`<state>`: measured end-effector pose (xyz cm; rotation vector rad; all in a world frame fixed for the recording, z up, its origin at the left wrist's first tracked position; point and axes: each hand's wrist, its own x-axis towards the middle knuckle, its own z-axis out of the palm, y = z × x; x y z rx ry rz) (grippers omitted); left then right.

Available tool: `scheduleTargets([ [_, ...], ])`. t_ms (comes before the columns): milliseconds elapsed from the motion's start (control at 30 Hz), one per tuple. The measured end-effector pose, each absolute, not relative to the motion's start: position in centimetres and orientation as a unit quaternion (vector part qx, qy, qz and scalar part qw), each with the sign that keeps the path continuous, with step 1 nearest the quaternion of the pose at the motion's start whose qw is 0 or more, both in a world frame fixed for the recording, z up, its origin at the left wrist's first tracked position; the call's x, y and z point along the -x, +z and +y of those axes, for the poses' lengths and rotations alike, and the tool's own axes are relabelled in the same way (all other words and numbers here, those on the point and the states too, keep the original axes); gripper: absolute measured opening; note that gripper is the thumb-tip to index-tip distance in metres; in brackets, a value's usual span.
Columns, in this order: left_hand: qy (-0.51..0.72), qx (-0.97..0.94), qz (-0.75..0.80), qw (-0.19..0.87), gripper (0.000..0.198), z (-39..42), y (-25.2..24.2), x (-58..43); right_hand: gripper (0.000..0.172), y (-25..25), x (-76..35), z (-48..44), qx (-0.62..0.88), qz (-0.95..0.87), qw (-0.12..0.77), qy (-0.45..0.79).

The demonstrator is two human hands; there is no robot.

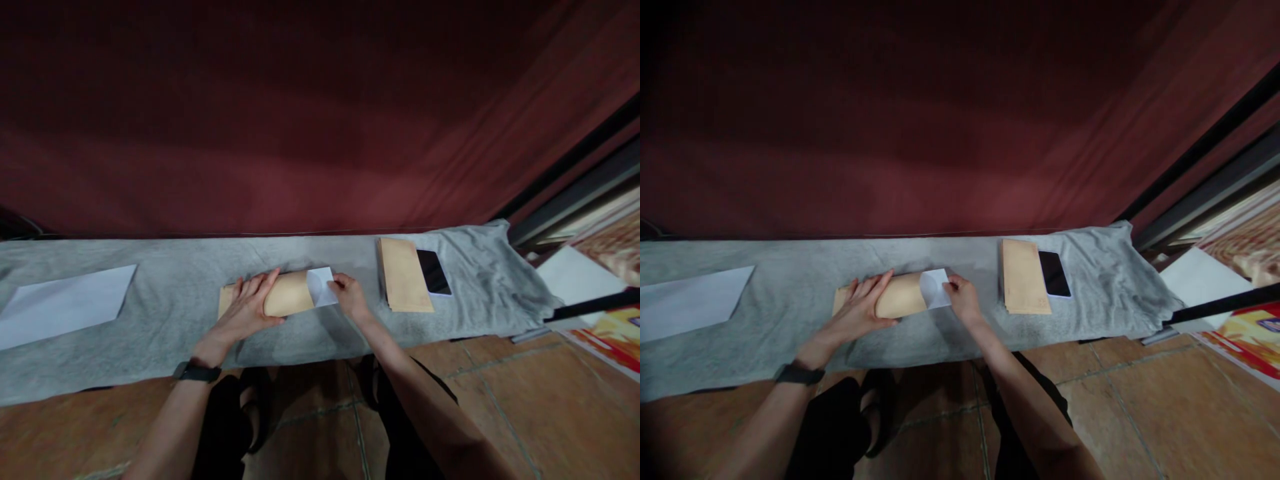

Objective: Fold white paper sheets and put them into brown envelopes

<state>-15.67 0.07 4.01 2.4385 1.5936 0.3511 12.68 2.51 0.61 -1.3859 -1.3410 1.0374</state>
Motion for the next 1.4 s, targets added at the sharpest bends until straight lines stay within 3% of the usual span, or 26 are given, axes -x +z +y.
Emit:
scheduleTargets([
  [267, 0.142, -0.843, 0.509, 0.097, 0.115, 0.1, 4.0, 13.3, 0.017, -0.1, -10.9, 1.6, 0.571, -0.598, 0.450, 0.338],
  [600, 0.132, -0.859, 0.487, 0.089, 0.112, 0.1, 4.0, 12.4, 0.020, 0.3, -10.7, 1.5, 0.619, -0.606, 0.347, 0.360],
  [733, 0.131, -0.857, 0.489, 0.089, 0.112, 0.1, 4.1, 12.5, 0.012, 0.8, -10.9, 0.9, 0.631, -0.606, 0.367, 0.317],
  [800, 0.129, -0.858, 0.490, 0.088, 0.112, 0.1, 4.2, 12.5, 0.019, 0.9, -11.0, 0.8, 0.638, -0.584, 0.394, 0.312],
  [933, 0.131, -0.863, 0.483, 0.070, 0.112, 0.1, 4.3, 12.4, 0.033, 0.8, -11.4, 1.2, 0.618, -0.534, 0.424, 0.391],
  [1067, 0.142, -0.870, 0.470, 0.050, 0.111, 0.2, 4.2, 12.3, 0.004, 0.7, -11.8, 2.2, 0.583, -0.494, 0.399, 0.506],
  [1167, 0.160, -0.862, 0.480, 0.044, 0.105, 0.2, 4.4, 12.2, 0.009, 0.7, -12.1, 2.7, 0.582, -0.434, 0.425, 0.541],
  [1400, 0.379, -0.650, 0.645, 0.129, 0.089, 0.0, 4.2, 10.7, 0.017, 1.1, -12.5, 2.2, 0.541, -0.312, 0.524, 0.580],
])
